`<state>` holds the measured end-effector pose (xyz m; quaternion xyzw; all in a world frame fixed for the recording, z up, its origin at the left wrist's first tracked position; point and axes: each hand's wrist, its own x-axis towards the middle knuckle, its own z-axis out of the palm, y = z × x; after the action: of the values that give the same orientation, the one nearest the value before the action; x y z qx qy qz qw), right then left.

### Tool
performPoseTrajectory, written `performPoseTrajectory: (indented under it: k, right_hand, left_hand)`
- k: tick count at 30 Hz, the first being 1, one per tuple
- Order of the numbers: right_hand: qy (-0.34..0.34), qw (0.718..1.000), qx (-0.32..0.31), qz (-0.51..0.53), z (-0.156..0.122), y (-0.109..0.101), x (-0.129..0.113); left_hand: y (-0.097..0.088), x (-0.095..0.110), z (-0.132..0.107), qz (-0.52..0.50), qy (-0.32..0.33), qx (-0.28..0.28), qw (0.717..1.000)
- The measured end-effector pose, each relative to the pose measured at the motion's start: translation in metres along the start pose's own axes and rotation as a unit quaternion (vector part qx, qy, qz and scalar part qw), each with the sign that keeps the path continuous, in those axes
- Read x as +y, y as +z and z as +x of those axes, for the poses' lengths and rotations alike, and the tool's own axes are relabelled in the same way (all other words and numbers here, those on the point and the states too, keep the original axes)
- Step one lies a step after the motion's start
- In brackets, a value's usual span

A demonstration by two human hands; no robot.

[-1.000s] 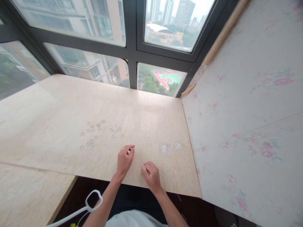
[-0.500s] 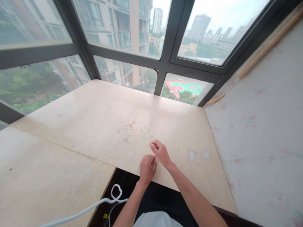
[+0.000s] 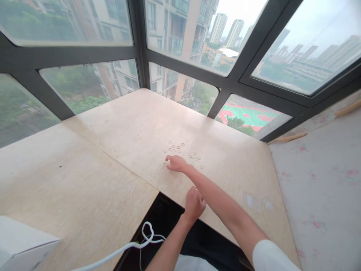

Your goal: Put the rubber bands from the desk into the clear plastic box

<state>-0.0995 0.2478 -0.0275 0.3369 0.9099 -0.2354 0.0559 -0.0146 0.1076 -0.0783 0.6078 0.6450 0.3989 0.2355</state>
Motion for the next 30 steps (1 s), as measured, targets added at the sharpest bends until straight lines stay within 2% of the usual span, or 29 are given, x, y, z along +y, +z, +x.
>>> performPoseTrajectory:
  k: [9,17,20,24,27,30]
  right_hand:
    - [0.021,0.995,-0.05,-0.084,0.012,0.007,-0.011]
    - [0.028,0.995,-0.062,-0.072,0.012,0.004,-0.017]
    - [0.019,0.998,-0.039,-0.036,0.006,0.003,-0.015]
    - [0.005,0.999,0.021,0.037,-0.013,-0.004,-0.001]
    - [0.01,0.992,0.073,0.1,-0.037,-0.017,0.02]
    - [0.033,0.978,0.125,0.164,-0.074,-0.031,0.049]
  left_hand:
    - [-0.002,-0.002,-0.001,-0.054,-0.009,0.0,0.999]
    - [-0.004,-0.001,-0.001,-0.054,-0.016,-0.011,0.998]
    - [-0.003,-0.001,-0.001,-0.035,-0.017,-0.007,0.999]
    - [-0.001,0.0,-0.002,0.013,-0.008,0.004,1.0]
    - [-0.001,0.002,-0.001,0.017,0.02,0.024,0.999]
    - [-0.002,0.003,-0.001,0.001,0.046,0.04,0.998]
